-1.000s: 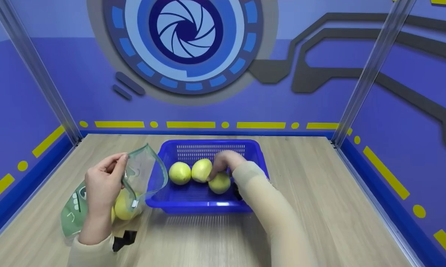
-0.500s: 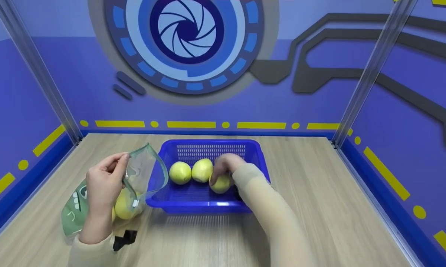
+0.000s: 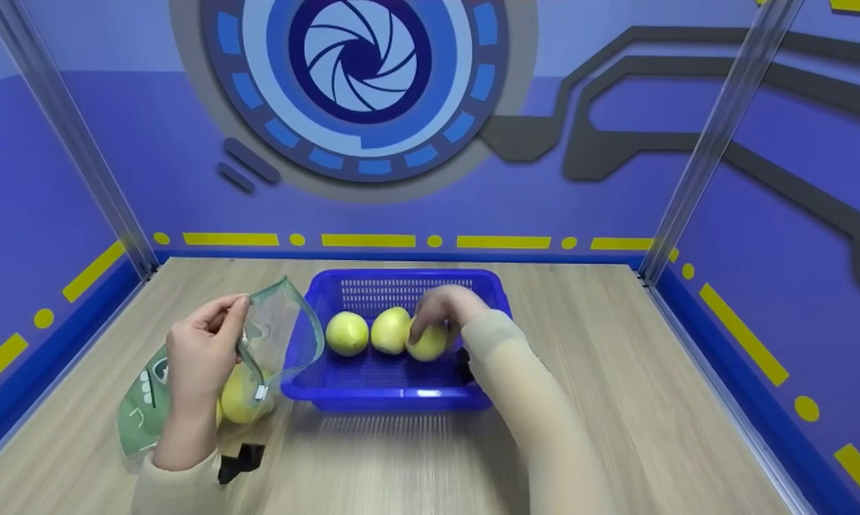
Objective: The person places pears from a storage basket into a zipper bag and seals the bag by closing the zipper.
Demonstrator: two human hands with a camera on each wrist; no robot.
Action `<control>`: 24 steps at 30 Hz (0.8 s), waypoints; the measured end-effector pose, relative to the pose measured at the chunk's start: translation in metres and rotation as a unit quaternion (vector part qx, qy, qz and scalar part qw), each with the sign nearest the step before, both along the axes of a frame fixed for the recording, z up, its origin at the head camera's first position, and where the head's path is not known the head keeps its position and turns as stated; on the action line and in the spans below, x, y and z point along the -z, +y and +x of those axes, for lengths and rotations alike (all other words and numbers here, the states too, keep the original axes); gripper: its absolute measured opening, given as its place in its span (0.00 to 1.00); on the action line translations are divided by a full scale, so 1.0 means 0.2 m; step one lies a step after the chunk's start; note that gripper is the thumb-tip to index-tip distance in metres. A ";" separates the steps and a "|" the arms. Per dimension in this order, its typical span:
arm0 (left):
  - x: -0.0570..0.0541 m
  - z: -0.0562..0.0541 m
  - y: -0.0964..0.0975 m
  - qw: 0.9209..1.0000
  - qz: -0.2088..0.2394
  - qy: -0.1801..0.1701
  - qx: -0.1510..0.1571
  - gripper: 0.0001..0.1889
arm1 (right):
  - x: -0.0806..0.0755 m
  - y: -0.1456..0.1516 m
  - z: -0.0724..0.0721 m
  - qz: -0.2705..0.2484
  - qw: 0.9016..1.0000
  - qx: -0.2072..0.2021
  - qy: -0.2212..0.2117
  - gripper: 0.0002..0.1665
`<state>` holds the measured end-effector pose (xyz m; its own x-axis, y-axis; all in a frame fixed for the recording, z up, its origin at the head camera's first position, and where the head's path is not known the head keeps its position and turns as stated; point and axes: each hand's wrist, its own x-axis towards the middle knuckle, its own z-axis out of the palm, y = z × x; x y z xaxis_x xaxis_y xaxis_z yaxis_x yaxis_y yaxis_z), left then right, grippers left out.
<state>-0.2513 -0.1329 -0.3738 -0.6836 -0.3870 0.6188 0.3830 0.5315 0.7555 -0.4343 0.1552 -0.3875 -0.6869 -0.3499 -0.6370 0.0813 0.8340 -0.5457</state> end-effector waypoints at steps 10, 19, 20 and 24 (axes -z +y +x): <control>0.00 0.00 0.00 1.000 0.002 -0.006 0.001 0.07 | -0.12 -0.02 0.02 -0.049 0.998 -0.011 0.030 0.38; -0.01 0.00 0.00 1.000 0.004 -0.005 0.002 0.07 | -0.19 -0.06 0.08 -0.113 0.990 -0.011 0.082 0.35; 0.00 0.00 0.00 1.000 0.004 -0.005 0.003 0.07 | -0.19 -0.07 0.09 -0.121 0.989 -0.007 0.085 0.35; 0.00 0.00 0.00 1.000 0.004 -0.005 0.004 0.07 | -0.19 -0.08 0.11 -0.152 0.984 0.005 0.098 0.34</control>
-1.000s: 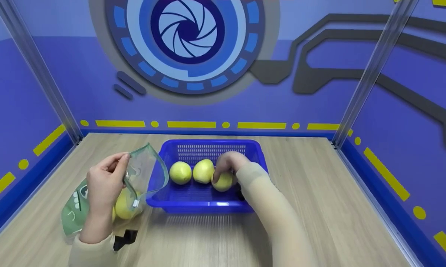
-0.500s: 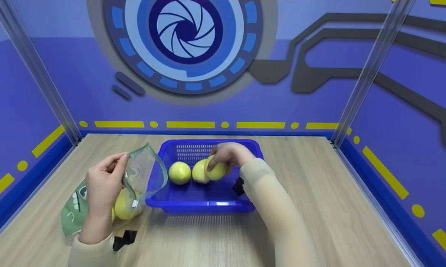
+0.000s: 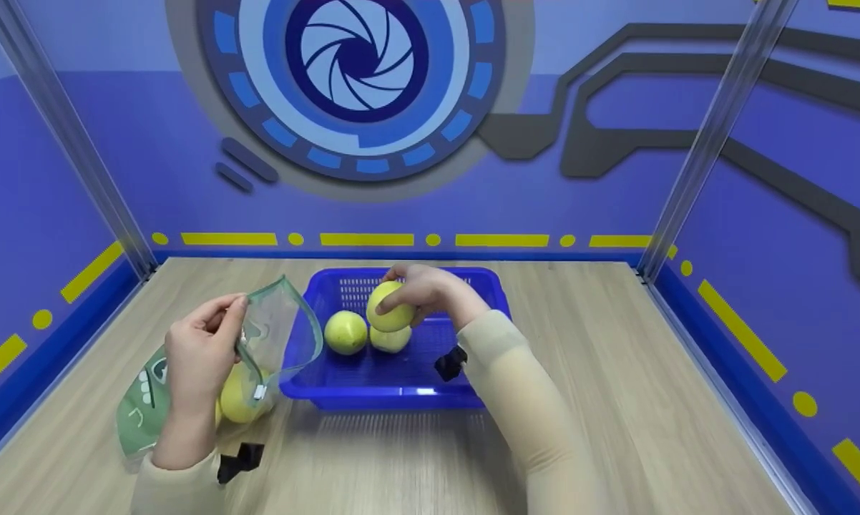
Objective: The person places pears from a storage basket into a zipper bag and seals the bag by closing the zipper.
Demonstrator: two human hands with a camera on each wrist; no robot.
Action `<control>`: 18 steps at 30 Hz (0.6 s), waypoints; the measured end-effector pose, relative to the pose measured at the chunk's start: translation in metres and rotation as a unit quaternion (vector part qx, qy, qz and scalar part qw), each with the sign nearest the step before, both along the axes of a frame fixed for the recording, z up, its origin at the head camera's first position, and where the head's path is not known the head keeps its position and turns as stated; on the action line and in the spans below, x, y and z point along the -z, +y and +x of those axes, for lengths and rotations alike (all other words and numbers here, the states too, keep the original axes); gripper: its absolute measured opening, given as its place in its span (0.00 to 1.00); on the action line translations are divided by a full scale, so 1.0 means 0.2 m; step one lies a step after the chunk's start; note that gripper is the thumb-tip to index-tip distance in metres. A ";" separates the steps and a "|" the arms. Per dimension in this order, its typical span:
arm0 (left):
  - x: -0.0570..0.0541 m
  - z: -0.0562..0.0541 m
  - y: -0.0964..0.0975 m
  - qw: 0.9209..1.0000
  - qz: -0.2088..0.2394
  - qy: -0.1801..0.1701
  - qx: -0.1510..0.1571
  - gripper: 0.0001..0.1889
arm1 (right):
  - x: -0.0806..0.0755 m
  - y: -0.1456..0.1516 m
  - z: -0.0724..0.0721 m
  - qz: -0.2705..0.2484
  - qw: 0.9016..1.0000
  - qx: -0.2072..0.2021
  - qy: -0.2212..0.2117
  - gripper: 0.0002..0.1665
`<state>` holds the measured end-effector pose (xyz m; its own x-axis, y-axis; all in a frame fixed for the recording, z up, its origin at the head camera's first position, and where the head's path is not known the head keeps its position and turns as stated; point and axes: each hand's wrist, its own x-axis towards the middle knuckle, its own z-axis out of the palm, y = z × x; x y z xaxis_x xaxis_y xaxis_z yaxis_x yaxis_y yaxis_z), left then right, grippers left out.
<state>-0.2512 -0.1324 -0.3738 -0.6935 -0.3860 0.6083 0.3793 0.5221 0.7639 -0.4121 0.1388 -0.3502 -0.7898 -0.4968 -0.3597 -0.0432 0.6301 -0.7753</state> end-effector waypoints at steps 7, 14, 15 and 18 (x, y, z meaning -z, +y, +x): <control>0.00 0.00 0.00 1.000 -0.004 0.006 -0.002 0.07 | 0.01 -0.04 0.04 -0.062 0.998 0.011 0.009 0.32; 0.00 0.00 0.00 1.000 -0.003 0.007 0.001 0.07 | 0.02 -0.11 0.09 -0.108 0.994 0.009 0.016 0.34; 0.00 0.00 0.00 1.000 -0.003 0.007 0.001 0.07 | 0.02 -0.12 0.10 -0.116 0.993 0.009 0.016 0.34; 0.00 0.00 0.00 1.000 -0.002 0.007 0.003 0.07 | 0.03 -0.15 0.13 -0.142 0.990 0.009 0.012 0.35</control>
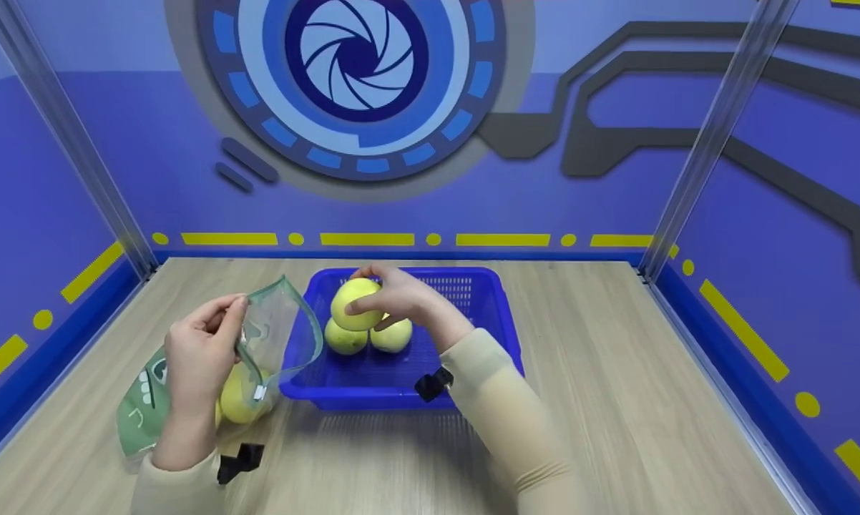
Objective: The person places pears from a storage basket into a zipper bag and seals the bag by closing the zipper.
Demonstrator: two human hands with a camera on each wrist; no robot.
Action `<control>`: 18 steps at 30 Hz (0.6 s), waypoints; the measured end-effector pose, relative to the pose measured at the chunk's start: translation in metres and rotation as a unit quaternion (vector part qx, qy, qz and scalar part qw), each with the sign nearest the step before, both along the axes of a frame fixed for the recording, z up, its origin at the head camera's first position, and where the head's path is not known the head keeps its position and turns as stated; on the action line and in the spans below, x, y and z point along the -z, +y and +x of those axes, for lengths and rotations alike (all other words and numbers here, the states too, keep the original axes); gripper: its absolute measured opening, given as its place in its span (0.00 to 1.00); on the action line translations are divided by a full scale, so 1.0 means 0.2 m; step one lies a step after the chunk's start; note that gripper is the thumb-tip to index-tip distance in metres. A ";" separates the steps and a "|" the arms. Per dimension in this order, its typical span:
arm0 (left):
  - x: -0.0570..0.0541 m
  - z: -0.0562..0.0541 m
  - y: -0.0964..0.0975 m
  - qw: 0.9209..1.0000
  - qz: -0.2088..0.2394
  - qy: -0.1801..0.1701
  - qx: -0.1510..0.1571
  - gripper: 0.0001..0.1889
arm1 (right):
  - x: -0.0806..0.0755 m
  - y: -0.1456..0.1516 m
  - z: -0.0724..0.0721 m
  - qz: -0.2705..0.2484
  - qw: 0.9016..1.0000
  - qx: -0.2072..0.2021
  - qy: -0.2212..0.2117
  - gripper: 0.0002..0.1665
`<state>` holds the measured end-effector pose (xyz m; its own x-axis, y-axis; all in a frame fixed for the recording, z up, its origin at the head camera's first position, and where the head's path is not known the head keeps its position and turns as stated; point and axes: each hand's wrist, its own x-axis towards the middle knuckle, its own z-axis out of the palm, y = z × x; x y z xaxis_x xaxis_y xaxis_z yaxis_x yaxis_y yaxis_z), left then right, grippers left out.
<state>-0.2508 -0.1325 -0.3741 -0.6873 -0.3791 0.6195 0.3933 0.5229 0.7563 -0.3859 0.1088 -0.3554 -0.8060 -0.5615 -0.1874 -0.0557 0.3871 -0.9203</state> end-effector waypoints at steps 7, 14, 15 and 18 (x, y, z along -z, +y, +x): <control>0.00 0.00 0.00 1.000 -0.001 0.000 -0.003 0.07 | 0.01 -0.08 0.06 -0.033 0.999 -0.009 0.004 0.35; 0.00 0.00 0.00 1.000 0.000 -0.005 -0.006 0.07 | 0.03 -0.17 0.12 -0.051 0.998 -0.021 0.021 0.35; 0.00 0.00 0.00 1.000 0.001 -0.007 -0.006 0.07 | 0.03 -0.19 0.13 -0.051 0.998 -0.022 0.027 0.35; 0.00 0.00 0.00 1.000 0.002 -0.019 -0.008 0.07 | 0.05 -0.23 0.15 -0.044 0.997 -0.026 0.059 0.35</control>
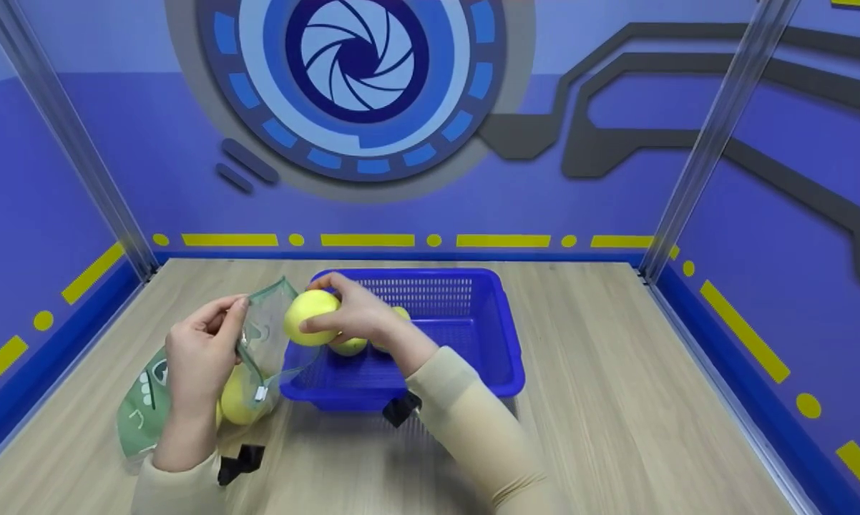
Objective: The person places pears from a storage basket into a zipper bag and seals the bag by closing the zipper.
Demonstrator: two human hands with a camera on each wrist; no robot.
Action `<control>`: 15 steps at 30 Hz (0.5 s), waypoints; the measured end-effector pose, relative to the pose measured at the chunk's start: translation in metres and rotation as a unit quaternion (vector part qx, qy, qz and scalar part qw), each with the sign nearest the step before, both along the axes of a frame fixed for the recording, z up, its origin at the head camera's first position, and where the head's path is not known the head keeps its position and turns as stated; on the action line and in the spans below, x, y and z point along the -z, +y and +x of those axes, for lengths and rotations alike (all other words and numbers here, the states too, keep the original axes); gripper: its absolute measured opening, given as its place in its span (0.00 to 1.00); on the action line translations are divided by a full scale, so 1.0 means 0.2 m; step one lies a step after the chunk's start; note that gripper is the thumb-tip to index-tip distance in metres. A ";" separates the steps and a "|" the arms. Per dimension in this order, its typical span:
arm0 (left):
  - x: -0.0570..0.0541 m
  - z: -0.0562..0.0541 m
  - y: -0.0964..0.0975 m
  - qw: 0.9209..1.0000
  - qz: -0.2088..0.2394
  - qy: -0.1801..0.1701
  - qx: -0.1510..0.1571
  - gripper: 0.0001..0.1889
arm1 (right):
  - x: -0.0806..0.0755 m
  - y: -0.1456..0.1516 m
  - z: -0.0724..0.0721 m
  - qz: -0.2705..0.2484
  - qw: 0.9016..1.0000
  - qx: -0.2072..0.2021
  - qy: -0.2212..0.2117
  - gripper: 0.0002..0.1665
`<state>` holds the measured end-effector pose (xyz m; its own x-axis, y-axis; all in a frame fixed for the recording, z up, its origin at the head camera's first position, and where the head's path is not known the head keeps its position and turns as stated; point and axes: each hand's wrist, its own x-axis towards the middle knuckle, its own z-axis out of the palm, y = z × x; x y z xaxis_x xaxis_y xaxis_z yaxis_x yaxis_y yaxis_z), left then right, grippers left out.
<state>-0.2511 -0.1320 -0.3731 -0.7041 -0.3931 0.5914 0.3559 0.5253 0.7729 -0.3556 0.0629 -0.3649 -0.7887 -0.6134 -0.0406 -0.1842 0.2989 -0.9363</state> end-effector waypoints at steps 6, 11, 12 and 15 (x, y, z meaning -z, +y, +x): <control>-0.01 0.01 0.00 0.999 0.005 -0.035 -0.001 0.08 | 0.01 -0.07 0.05 0.008 0.998 -0.006 0.063 0.35; 0.00 0.01 0.00 0.999 0.004 -0.033 0.001 0.09 | -0.01 -0.09 0.09 0.010 0.993 -0.006 0.115 0.37; 0.00 0.01 0.00 1.000 0.003 -0.029 0.000 0.08 | -0.01 -0.10 0.10 0.015 0.992 -0.005 0.125 0.37; 0.00 0.01 -0.01 1.000 0.000 -0.016 0.000 0.08 | -0.02 -0.11 0.11 0.027 0.989 0.000 0.142 0.38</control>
<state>-0.2498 -0.1339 -0.3731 -0.7231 -0.3935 0.5677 0.3303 0.5248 0.7845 -0.3327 0.0416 -0.3610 -0.7728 -0.6164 0.1508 -0.4383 0.3466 -0.8294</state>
